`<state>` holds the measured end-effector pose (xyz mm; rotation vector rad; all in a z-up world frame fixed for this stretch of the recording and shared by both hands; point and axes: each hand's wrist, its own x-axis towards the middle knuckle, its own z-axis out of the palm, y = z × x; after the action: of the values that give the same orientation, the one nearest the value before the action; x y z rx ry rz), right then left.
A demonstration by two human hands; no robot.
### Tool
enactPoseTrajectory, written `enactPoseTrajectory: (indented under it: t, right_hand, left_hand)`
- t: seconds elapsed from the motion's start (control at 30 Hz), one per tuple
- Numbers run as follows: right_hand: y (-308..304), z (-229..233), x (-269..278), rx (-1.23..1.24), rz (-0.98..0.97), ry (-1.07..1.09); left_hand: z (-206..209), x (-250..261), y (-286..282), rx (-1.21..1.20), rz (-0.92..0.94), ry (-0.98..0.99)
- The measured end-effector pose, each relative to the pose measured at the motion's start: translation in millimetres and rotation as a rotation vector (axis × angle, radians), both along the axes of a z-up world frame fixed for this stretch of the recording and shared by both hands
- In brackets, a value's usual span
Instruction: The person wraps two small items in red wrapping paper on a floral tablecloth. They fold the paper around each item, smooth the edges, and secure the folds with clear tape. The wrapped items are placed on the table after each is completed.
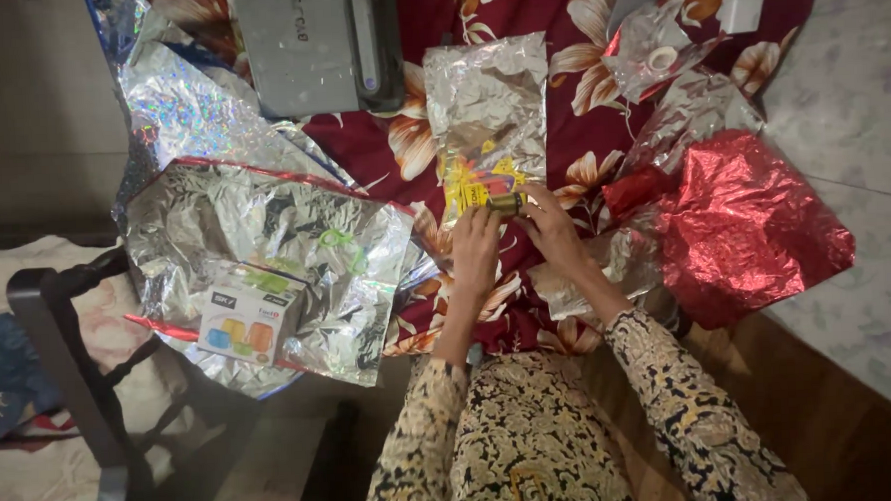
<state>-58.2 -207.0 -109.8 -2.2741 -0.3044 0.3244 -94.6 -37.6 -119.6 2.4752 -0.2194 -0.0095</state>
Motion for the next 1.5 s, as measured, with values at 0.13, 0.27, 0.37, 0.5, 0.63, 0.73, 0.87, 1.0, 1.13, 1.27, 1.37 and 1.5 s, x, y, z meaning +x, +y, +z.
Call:
enactPoseTrajectory:
  t: [0.13, 0.27, 0.37, 0.5, 0.63, 0.73, 0.87, 1.0, 1.13, 1.27, 1.37, 1.5]
  right_hand:
    - [-9, -20, -11, -0.018, -0.043, -0.061]
    - [-28, -55, -29, 0.043, -0.32, 0.105]
    - [-49, -90, -40, 0.128, -0.491, 0.138]
    - [-54, -137, -53, 0.268, -0.667, 0.564]
    - [-41, -174, -55, 0.302, -0.901, 0.526]
    - [-40, -182, -53, 0.426, -0.993, 0.627]
    - [-39, -174, -48, 0.528, -0.977, 0.679]
    - [-29, -164, -48, 0.558, -0.897, 0.586]
    - [-30, -172, -49, 0.765, -1.034, 0.853]
    - [-34, -181, -50, 0.479, -0.94, 0.874]
    - [-31, -178, -49, 0.123, -0.676, 0.421]
    - [-28, -160, -41, 0.231, -0.824, 0.664]
  left_hand:
    - [-28, 14, -2, 0.004, -0.071, 0.122]
    - [-46, 30, 1, -0.062, -0.088, 0.156]
    - [-51, 40, -4, -0.059, -0.09, 0.118]
    - [-53, 47, -2, -0.11, -0.104, 0.119]
    - [-62, 51, -1, -0.185, -0.105, 0.112]
    - [-70, 52, -4, 0.009, -0.117, 0.242]
    - [-74, 54, -6, -0.038, -0.13, 0.285]
    - [-71, 56, -4, -0.057, -0.13, 0.266]
    - [-68, 54, -4, -0.035, -0.127, 0.244]
    - [-67, 57, -6, -0.046, -0.13, 0.246]
    - [-65, 57, -5, -0.046, -0.12, 0.243]
    - [-63, 56, -5, -0.069, -0.097, 0.162]
